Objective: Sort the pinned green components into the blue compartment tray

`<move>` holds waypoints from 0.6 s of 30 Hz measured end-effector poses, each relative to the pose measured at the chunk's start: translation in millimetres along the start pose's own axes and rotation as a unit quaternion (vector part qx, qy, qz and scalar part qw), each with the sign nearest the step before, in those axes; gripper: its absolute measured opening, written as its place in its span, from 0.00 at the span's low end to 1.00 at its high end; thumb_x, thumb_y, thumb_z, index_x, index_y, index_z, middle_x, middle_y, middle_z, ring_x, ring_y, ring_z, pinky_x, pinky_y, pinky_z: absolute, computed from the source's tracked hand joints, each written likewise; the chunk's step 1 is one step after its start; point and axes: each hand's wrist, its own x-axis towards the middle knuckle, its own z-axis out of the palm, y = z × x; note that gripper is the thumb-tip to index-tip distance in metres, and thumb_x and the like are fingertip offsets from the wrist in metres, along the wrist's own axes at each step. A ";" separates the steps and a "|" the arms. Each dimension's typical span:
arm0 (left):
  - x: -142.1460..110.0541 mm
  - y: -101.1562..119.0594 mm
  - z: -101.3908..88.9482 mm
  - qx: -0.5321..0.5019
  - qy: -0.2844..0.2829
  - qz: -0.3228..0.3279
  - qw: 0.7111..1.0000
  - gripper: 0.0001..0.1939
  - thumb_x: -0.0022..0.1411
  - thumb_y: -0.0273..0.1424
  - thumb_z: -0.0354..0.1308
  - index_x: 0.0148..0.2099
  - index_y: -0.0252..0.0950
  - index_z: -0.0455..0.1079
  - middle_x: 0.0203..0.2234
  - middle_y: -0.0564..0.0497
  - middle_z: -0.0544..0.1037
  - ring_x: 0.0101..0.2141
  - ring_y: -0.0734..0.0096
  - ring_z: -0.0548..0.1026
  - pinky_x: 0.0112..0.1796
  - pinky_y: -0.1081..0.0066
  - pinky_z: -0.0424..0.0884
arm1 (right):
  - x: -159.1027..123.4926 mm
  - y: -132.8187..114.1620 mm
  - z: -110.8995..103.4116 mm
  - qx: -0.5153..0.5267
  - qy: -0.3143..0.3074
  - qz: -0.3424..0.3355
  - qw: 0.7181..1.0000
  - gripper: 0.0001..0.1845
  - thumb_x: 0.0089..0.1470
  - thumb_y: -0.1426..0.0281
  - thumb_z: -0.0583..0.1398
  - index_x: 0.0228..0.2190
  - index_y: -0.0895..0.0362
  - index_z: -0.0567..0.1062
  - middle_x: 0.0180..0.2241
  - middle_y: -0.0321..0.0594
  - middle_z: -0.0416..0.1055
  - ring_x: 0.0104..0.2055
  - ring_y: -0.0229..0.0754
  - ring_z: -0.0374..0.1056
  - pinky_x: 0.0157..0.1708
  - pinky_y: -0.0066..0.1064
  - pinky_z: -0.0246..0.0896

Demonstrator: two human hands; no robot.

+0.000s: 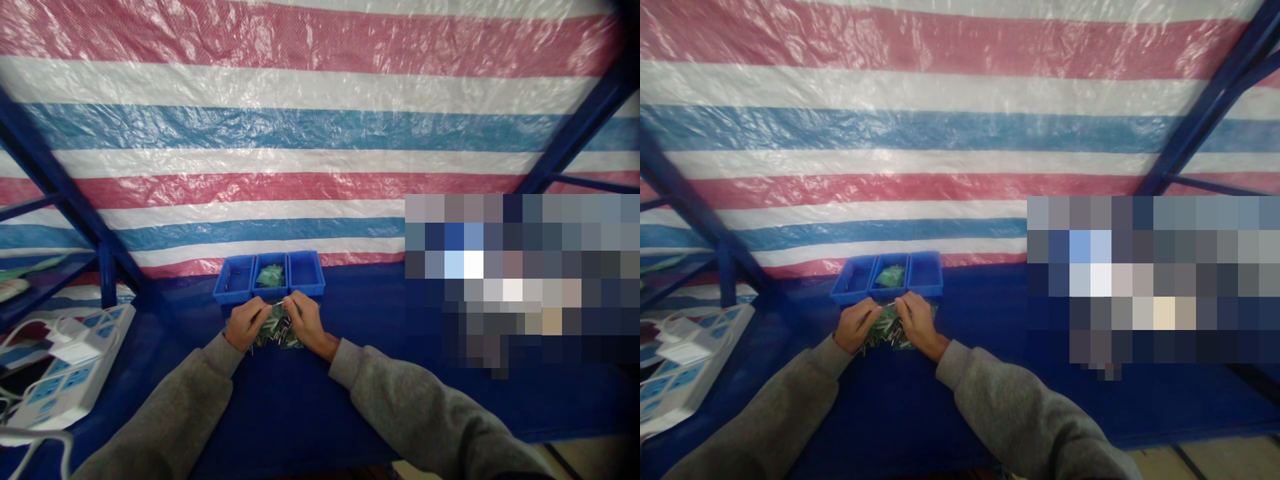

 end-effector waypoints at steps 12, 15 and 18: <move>-1.4 2.5 -1.6 -0.049 -0.015 -0.049 0.997 0.22 0.66 0.32 0.42 0.19 0.36 0.57 0.13 0.56 0.62 0.17 0.78 0.63 0.23 0.75 0.60 | -0.6 -2.9 -0.8 0.047 -0.061 -0.040 0.996 0.11 0.58 0.64 0.52 0.31 0.56 0.70 0.27 0.37 0.65 0.29 0.38 0.63 0.32 0.28 0.59; -2.4 3.9 -1.0 -0.075 -0.018 -0.051 0.996 0.22 0.67 0.32 0.41 0.19 0.36 0.58 0.13 0.56 0.63 0.17 0.78 0.63 0.24 0.75 0.60 | -0.7 -0.9 -0.1 0.037 -0.072 -0.041 0.996 0.13 0.59 0.62 0.51 0.28 0.56 0.67 0.26 0.37 0.64 0.29 0.37 0.61 0.32 0.28 0.58; -2.9 4.2 -2.2 -0.079 -0.015 -0.049 0.996 0.23 0.67 0.31 0.41 0.18 0.36 0.58 0.13 0.56 0.63 0.17 0.78 0.63 0.24 0.75 0.61 | -1.1 1.2 0.9 0.028 -0.095 -0.056 0.994 0.18 0.62 0.63 0.46 0.25 0.56 0.66 0.25 0.37 0.63 0.29 0.37 0.61 0.33 0.28 0.57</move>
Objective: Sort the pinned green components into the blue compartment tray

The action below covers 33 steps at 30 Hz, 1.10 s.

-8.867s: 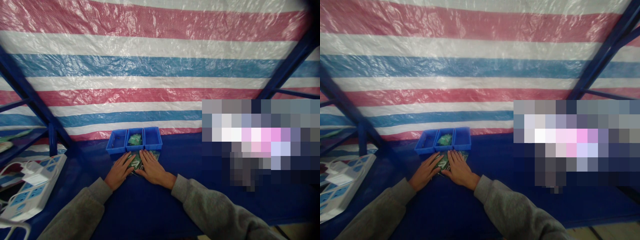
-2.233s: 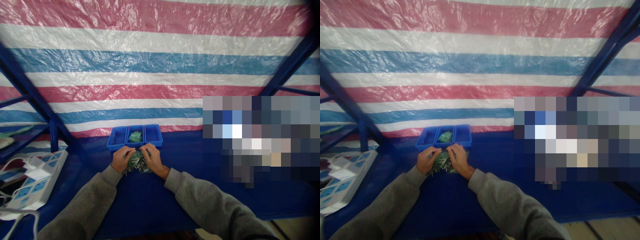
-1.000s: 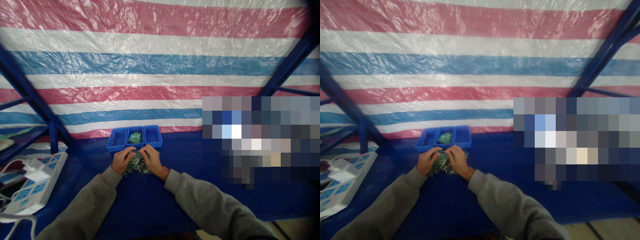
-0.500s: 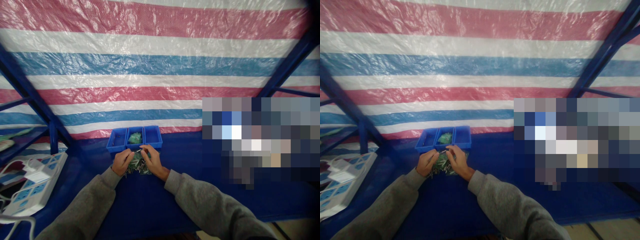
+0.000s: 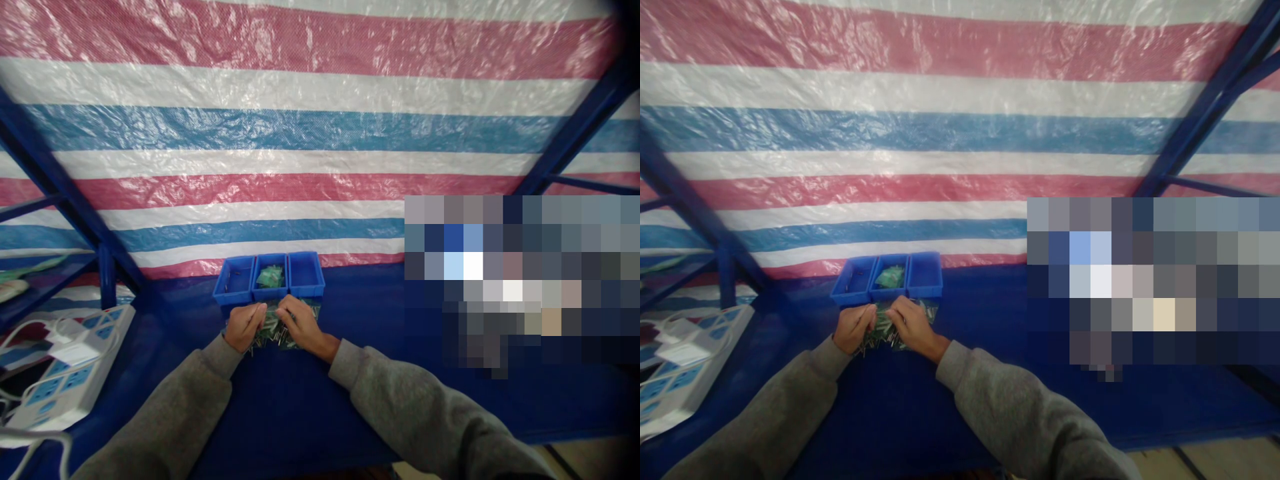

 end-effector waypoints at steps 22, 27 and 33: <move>2.2 -9.4 1.1 0.049 -0.005 0.044 0.998 0.16 0.65 0.31 0.45 0.26 0.34 0.65 0.21 0.52 0.69 0.25 0.75 0.68 0.30 0.75 0.64 | 0.6 1.3 -1.1 0.010 0.017 0.036 0.999 0.16 0.62 0.64 0.47 0.27 0.57 0.67 0.25 0.36 0.65 0.28 0.35 0.61 0.31 0.26 0.53; 1.5 -7.8 2.8 0.037 -0.028 0.007 0.999 0.21 0.67 0.31 0.42 0.21 0.34 0.60 0.15 0.55 0.63 0.19 0.78 0.63 0.26 0.76 0.60 | 0.6 -0.1 -0.7 0.012 0.001 0.026 1.000 0.12 0.60 0.64 0.50 0.32 0.57 0.67 0.27 0.36 0.64 0.28 0.35 0.60 0.31 0.26 0.54; 0.3 -8.2 3.2 0.036 -0.010 0.004 0.999 0.22 0.67 0.30 0.40 0.20 0.34 0.61 0.15 0.56 0.63 0.19 0.79 0.63 0.26 0.76 0.60 | -0.5 2.8 0.1 0.012 -0.029 -0.004 0.999 0.17 0.62 0.64 0.47 0.24 0.57 0.64 0.24 0.35 0.61 0.27 0.35 0.58 0.30 0.27 0.53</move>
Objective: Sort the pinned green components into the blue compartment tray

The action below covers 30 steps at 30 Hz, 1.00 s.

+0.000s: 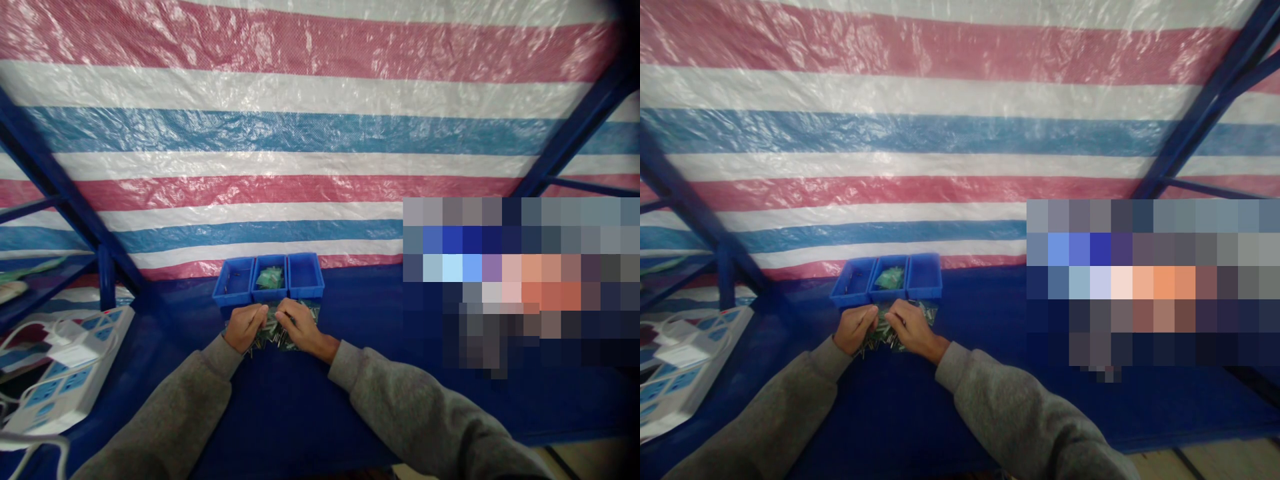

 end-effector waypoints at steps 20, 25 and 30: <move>1.8 0.0 1.9 0.021 0.048 0.097 0.994 0.06 0.62 0.30 0.52 0.35 0.35 0.69 0.28 0.50 0.75 0.31 0.73 0.73 0.35 0.74 0.69 | -5.1 14.9 9.7 0.026 0.028 0.094 0.995 0.30 0.62 0.57 0.42 0.13 0.58 0.60 0.13 0.32 0.56 0.16 0.31 0.53 0.20 0.24 0.45; 1.1 1.7 0.4 0.047 0.031 0.073 0.996 0.10 0.64 0.32 0.48 0.33 0.35 0.67 0.27 0.50 0.74 0.29 0.74 0.72 0.33 0.75 0.66 | -3.6 8.7 4.2 0.004 0.052 0.070 0.996 0.30 0.63 0.60 0.42 0.15 0.58 0.65 0.15 0.34 0.60 0.19 0.33 0.57 0.25 0.26 0.52; 1.0 3.3 -2.3 0.086 0.023 0.003 0.996 0.19 0.66 0.33 0.44 0.23 0.35 0.62 0.17 0.55 0.67 0.21 0.77 0.66 0.27 0.76 0.61 | -0.2 -5.4 -4.2 0.003 0.066 0.033 0.997 0.16 0.61 0.63 0.48 0.32 0.57 0.71 0.29 0.39 0.68 0.31 0.37 0.63 0.34 0.28 0.56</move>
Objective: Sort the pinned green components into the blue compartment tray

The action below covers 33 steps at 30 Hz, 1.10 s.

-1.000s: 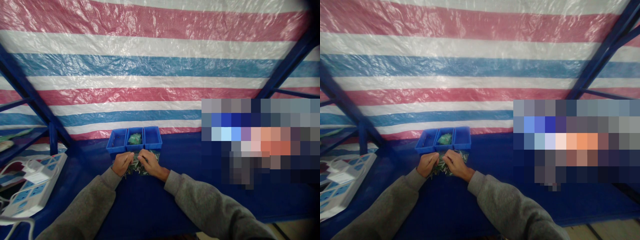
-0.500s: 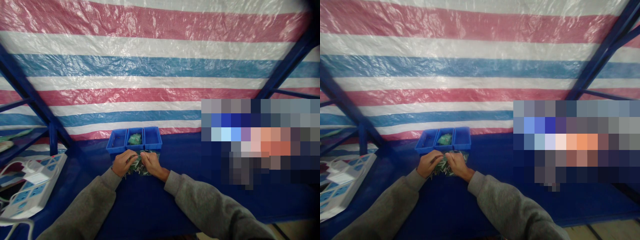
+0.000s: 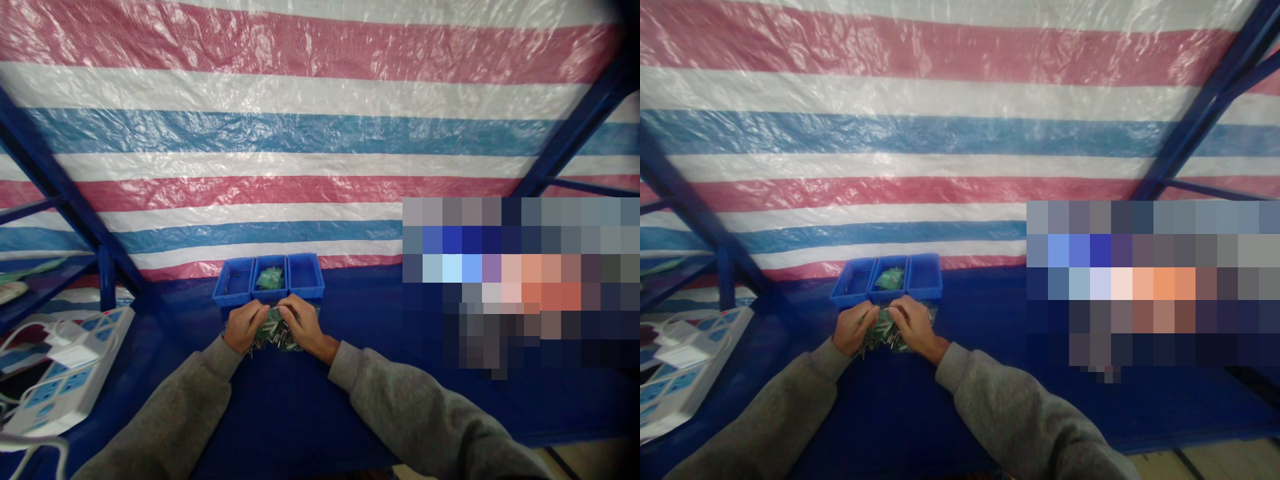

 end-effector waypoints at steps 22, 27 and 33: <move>-2.0 -4.3 1.6 -0.056 0.021 -0.016 0.998 0.11 0.63 0.36 0.50 0.41 0.34 0.67 0.29 0.51 0.75 0.26 0.75 0.72 0.31 0.76 0.67 | -2.2 4.4 4.1 -0.059 0.006 0.007 0.998 0.20 0.62 0.66 0.45 0.20 0.56 0.63 0.21 0.35 0.59 0.24 0.36 0.57 0.28 0.29 0.50; -2.5 -4.5 5.8 -0.043 0.025 0.012 0.999 0.10 0.61 0.37 0.53 0.39 0.35 0.69 0.26 0.52 0.75 0.25 0.76 0.72 0.29 0.77 0.67 | -3.6 5.4 4.0 -0.060 0.013 0.011 0.998 0.23 0.63 0.66 0.43 0.18 0.56 0.62 0.19 0.34 0.58 0.23 0.35 0.56 0.27 0.28 0.50; -0.6 -2.2 4.6 -0.061 0.034 0.054 0.996 0.08 0.62 0.32 0.52 0.34 0.35 0.70 0.27 0.49 0.76 0.30 0.73 0.73 0.34 0.74 0.68 | -4.5 8.7 6.4 -0.055 0.012 0.007 0.998 0.25 0.63 0.64 0.43 0.17 0.56 0.61 0.18 0.34 0.57 0.22 0.34 0.56 0.27 0.28 0.50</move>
